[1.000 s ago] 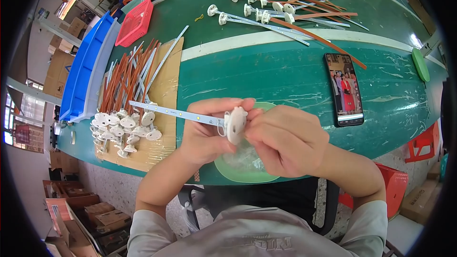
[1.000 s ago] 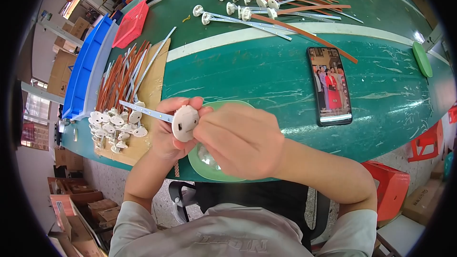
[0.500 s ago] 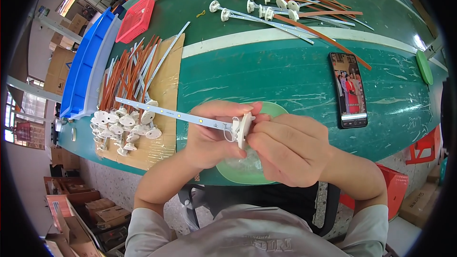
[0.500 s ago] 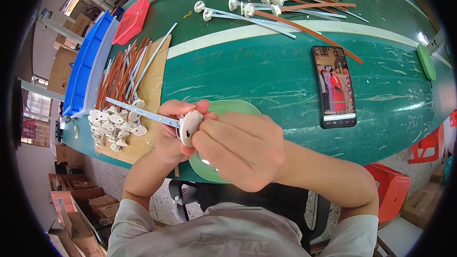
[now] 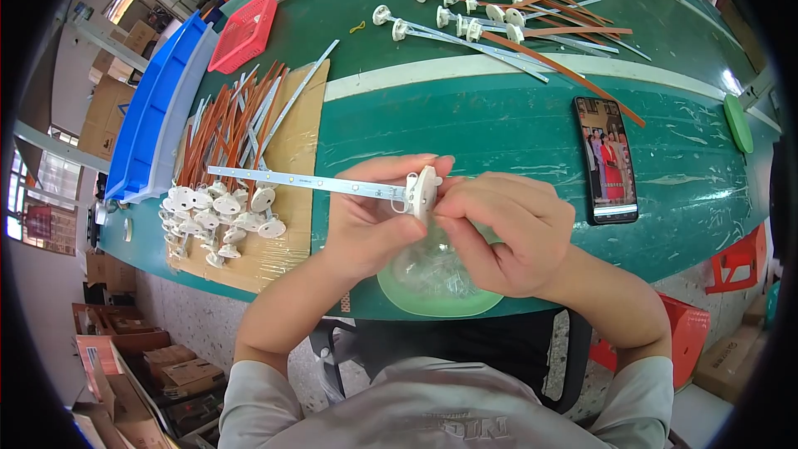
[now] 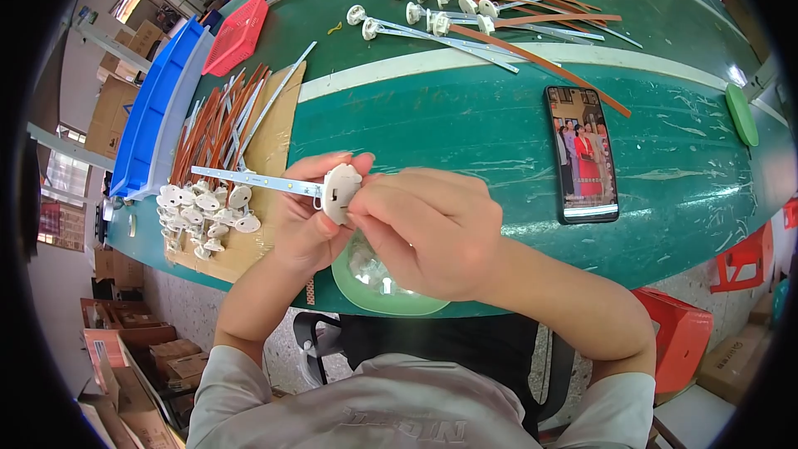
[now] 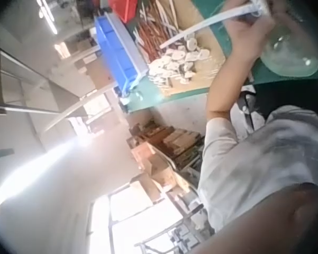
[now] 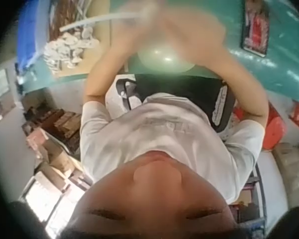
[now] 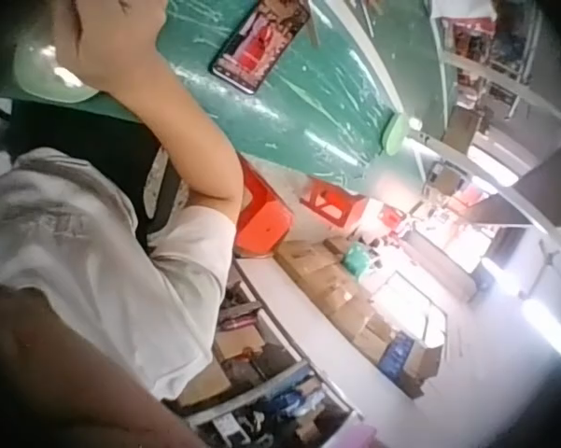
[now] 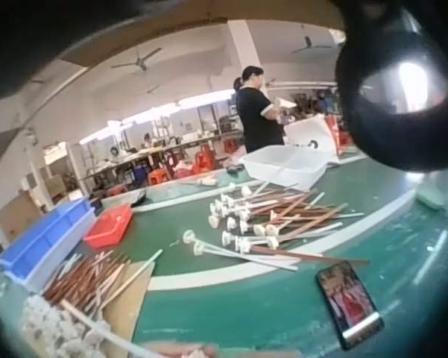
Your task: Assembling LED light strips by attaching them to plastic bases and connecting wiring components.
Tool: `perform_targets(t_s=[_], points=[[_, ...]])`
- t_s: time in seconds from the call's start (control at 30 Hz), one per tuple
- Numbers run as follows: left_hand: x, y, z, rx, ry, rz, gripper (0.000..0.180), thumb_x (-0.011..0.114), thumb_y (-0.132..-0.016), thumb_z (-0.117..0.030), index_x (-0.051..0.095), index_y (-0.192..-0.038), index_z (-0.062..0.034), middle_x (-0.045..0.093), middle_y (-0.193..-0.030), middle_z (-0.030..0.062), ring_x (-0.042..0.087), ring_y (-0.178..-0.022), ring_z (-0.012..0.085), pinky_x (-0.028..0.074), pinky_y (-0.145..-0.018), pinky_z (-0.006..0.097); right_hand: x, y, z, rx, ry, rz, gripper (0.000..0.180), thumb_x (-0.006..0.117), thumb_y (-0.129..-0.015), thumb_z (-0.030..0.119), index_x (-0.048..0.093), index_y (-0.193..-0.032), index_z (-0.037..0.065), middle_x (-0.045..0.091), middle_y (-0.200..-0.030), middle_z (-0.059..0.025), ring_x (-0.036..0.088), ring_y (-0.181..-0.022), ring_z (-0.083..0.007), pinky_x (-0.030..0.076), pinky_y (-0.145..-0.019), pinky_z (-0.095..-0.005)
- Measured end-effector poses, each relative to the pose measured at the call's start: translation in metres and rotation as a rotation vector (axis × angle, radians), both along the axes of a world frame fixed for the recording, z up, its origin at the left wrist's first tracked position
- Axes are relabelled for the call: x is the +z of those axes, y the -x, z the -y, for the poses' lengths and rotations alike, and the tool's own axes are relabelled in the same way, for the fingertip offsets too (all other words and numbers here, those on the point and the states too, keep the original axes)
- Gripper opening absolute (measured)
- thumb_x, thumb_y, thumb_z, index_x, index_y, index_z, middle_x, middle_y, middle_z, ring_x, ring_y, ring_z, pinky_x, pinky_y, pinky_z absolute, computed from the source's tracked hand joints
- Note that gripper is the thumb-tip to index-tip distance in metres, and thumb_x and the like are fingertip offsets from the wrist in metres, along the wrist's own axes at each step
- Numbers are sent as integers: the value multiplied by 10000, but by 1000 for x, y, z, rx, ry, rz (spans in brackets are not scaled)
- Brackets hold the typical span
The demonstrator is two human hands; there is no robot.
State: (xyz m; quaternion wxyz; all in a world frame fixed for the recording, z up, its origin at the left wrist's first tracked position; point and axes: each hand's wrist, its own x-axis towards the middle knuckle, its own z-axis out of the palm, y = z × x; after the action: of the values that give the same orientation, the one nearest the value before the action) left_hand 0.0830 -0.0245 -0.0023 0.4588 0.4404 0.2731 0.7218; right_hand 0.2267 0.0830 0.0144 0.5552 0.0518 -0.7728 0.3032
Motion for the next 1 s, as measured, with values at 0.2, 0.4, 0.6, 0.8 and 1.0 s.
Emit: perform_targets(t_s=[0.2,0.4,0.6,0.8,1.0], points=[[-4,-6,-2,40,32,-65,608,807,-793,-143,518,-1309,-5,590,-1293,166,536,-1268,273,450,-1070,434,0,-5,-2,-32,-18,57,178,688,-690,-82,645,-849,-15,650,-737,-117,611,-539,-235,481,-485,-290],[4,-3,-1,149,41,-63,497,759,-801,-3,568,-1257,36,637,-1212,172,616,-1156,252,506,-986,394,-3,0,-4,4,20,94,156,670,-730,-78,662,-873,-18,668,-750,-122,634,-580,-251,497,-535,-289],[80,26,6,378,252,-216,385,714,-831,-1,591,-1195,18,651,-1102,123,676,-997,207,563,-800,293,-1,-9,-33,-81,107,101,56,645,-867,2,663,-897,-42,686,-829,-138,653,-726,-157,506,-657,-254],[139,151,107,541,613,-827,335,713,-824,-109,630,-1122,17,671,-863,61,629,-708,105,484,-592,232,0,-2,-34,-155,77,215,40,666,-866,20,671,-871,-20,684,-768,-84,635,-654,-121,490,-607,-238],[157,206,167,770,1118,-1384,267,689,-775,-149,671,-966,37,658,-681,67,610,-551,115,474,-510,243,-3,-6,-35,-125,-73,238,41,700,-801,-7,661,-811,1,652,-705,-78,607,-579,-158,461,-543,-257]])
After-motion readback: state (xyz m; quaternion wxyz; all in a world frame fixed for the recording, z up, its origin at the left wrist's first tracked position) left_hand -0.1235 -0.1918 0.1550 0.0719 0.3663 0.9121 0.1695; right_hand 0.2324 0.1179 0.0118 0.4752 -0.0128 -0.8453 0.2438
